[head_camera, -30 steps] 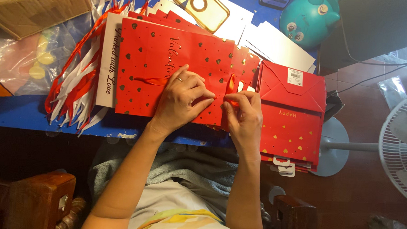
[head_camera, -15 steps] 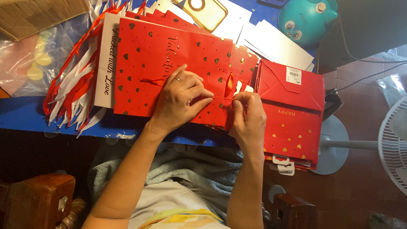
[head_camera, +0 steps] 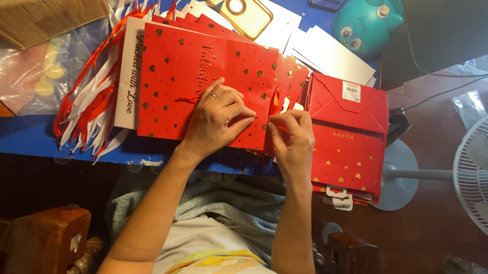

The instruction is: The person ties red ribbons through the handles of red Valentine's Day gift bags. They thread the ribbon through the handle, pull it taut, and tie a knot to secure it. The person repeats this process for multiple bags.

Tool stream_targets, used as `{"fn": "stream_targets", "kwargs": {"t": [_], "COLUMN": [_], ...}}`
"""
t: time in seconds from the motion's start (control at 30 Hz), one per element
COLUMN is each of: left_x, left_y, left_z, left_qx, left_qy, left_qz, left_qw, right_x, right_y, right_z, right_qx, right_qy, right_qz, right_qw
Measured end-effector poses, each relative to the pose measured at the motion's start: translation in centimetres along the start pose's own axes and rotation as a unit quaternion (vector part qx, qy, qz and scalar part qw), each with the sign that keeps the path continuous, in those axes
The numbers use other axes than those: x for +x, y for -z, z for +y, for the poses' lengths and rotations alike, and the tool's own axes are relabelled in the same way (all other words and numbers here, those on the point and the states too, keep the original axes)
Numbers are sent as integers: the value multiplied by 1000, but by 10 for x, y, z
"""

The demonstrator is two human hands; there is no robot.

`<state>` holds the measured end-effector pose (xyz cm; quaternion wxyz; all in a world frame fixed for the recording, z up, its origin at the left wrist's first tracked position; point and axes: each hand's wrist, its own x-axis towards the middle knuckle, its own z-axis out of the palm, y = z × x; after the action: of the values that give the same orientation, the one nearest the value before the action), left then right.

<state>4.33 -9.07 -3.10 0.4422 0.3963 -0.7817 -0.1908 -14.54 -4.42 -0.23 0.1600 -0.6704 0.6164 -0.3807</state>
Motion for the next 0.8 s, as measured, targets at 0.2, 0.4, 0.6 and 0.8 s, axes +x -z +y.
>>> {"fn": "stream_targets", "kwargs": {"t": [0.2,0.4,0.6,0.8], "left_x": [0,-1,-1,-1], "left_y": [1,1,0,0], "left_z": [0,1,1,0], "left_qx": [-3,-2,-1,4], "left_qy": [6,7,3,0], "left_qz": [-3,-4,-2,-3], "left_qw": [1000,1000,1000,1000], "right_x": [0,1,-1,-1], "right_y": [0,3,5,-1], "right_z": [9,12,-3,-4], "right_qx": [12,90,26,-12], "right_qy": [-27,-64,-22,7], "right_qz": [-10,-1,-16,-3], "right_qw": [1000,994,999,1000]}}
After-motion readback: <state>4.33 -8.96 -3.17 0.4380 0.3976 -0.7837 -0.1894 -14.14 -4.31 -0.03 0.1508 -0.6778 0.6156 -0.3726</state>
